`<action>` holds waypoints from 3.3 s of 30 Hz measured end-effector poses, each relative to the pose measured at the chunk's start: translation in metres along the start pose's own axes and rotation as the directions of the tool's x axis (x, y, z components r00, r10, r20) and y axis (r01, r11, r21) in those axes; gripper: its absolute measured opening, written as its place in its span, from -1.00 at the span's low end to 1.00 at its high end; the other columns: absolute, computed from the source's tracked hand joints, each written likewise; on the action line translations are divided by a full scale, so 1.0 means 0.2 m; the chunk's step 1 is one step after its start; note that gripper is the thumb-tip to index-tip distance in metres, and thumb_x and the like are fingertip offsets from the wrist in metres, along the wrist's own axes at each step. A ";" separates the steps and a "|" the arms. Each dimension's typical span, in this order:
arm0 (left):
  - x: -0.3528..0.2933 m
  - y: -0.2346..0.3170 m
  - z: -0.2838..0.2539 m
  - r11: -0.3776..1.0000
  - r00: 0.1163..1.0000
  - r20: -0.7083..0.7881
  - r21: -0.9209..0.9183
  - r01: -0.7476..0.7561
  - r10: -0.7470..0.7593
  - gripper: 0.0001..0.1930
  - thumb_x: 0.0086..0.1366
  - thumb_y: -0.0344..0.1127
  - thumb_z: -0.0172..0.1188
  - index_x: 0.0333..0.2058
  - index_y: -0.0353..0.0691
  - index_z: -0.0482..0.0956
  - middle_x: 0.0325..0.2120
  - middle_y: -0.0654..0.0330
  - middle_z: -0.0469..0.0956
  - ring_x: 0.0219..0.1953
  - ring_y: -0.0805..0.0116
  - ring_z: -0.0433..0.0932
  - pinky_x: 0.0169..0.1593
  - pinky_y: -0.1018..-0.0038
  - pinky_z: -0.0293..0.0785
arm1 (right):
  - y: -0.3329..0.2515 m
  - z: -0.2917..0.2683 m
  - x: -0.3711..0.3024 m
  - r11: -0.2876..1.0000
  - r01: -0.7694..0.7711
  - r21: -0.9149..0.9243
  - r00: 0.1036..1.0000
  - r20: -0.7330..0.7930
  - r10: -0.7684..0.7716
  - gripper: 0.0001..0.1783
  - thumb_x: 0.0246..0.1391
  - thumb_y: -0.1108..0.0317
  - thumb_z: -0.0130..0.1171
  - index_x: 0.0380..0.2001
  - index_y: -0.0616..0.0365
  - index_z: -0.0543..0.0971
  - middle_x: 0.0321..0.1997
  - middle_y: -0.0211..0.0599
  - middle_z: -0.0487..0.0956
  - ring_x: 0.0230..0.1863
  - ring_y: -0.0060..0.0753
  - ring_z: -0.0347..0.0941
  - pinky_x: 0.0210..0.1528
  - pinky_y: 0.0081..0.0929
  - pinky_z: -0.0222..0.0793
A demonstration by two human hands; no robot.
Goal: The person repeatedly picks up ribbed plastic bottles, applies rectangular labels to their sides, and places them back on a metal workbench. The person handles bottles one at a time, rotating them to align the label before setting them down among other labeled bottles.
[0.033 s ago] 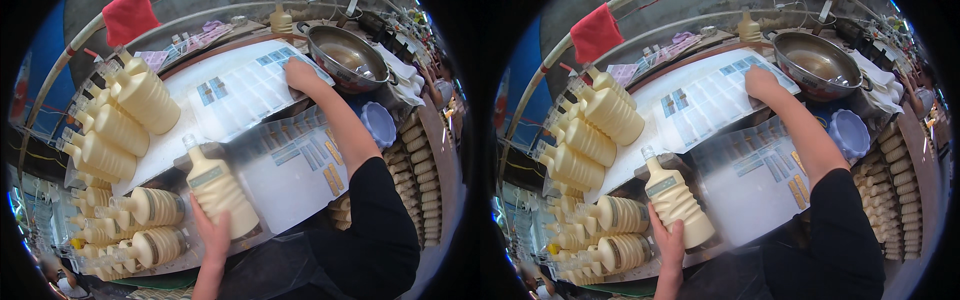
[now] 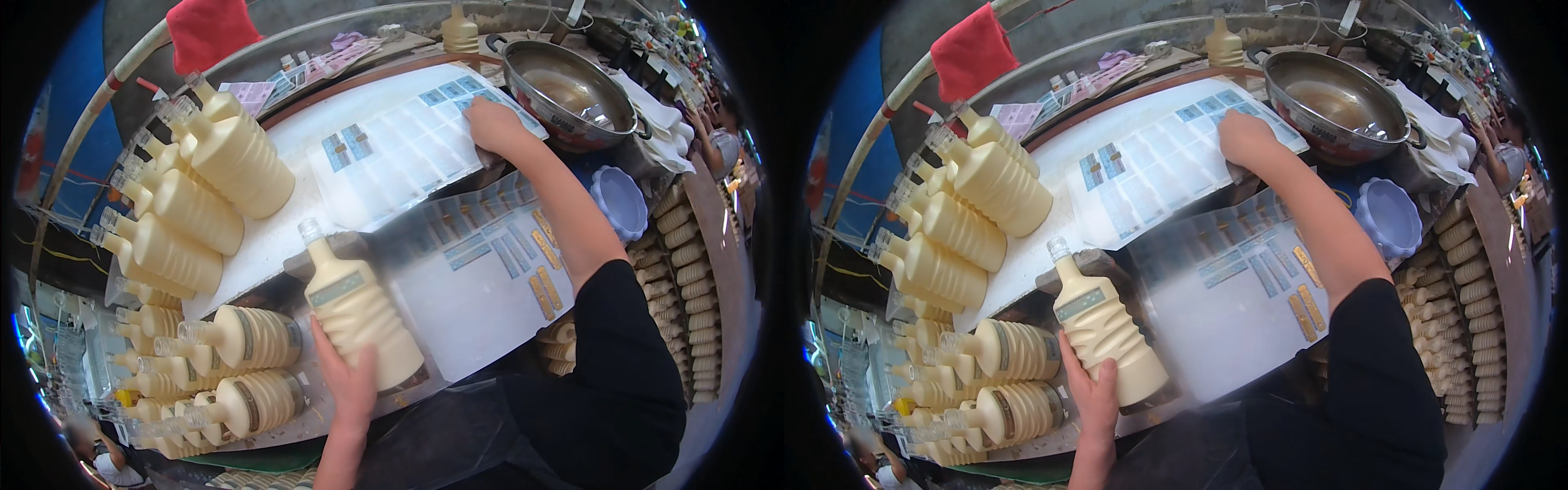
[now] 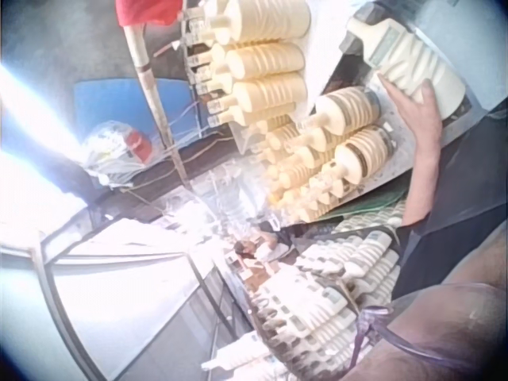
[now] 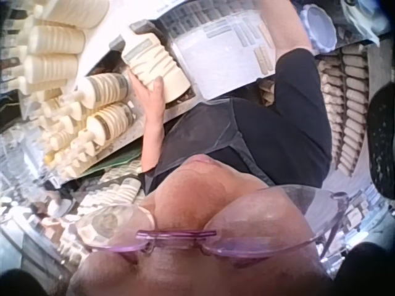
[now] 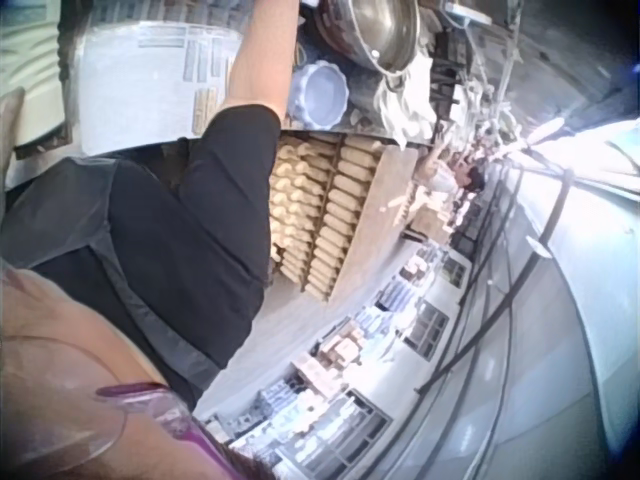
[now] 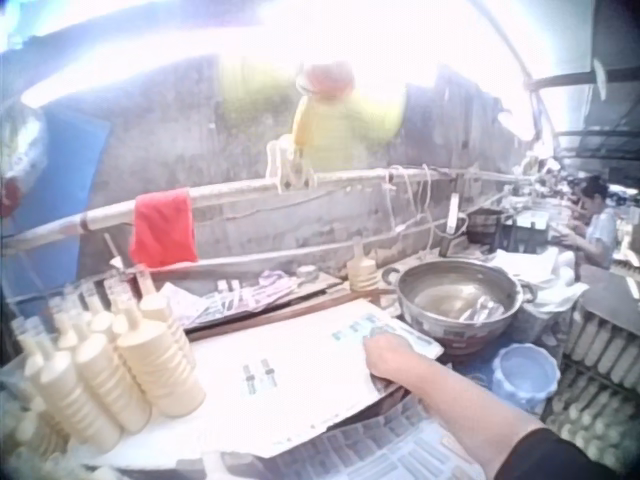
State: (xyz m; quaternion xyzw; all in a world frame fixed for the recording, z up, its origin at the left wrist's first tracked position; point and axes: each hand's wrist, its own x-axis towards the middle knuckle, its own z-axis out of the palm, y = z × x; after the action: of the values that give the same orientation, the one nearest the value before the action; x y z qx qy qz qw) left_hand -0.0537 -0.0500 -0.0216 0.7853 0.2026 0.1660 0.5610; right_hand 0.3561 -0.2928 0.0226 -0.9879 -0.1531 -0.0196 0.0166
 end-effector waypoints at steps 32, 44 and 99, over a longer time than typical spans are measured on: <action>-0.05 0.00 0.03 0.998 0.995 -0.098 -0.065 -0.026 0.020 -0.12 0.40 -0.03 0.22 0.46 -0.35 -0.02 0.31 -0.11 0.24 0.30 0.10 0.29 0.40 0.21 0.16 | -0.22 0.09 -0.59 0.938 0.344 -0.027 0.884 -0.327 -0.334 -0.55 0.06 0.45 0.26 0.07 0.19 0.50 0.10 -0.06 0.58 -0.05 -0.03 0.62 -0.04 -0.21 0.58; -0.25 -0.12 -0.06 0.994 0.987 -0.126 -0.030 -0.109 0.104 -0.36 0.18 -0.27 0.34 0.20 -0.34 0.38 0.07 0.02 0.41 0.06 0.16 0.45 0.19 0.26 0.39 | -0.52 -0.07 -1.10 0.439 0.496 0.749 0.854 -0.329 -0.404 -0.85 0.14 0.49 0.26 -0.25 0.25 0.76 -0.24 -0.26 0.75 -0.28 -0.50 0.66 -0.24 -0.56 0.55; -0.23 -0.09 0.00 0.918 0.997 -0.061 -0.396 0.019 -0.047 -0.29 0.28 -0.37 0.29 0.36 -0.34 0.21 0.24 0.05 0.24 0.32 0.19 0.29 0.38 0.25 0.26 | -0.87 0.12 -1.57 0.430 -0.069 0.900 0.963 0.172 -0.206 -0.14 -0.02 0.16 0.48 0.26 0.30 0.32 -0.32 -0.38 0.44 -0.28 -0.54 0.43 -0.19 -0.54 0.42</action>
State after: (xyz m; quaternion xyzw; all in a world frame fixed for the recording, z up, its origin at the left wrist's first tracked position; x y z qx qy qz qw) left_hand -0.0966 -0.0680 -0.0393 0.6464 0.1974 0.2209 0.7031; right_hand 0.0062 -0.2214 -0.0108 -0.8131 -0.1810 0.1918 0.5190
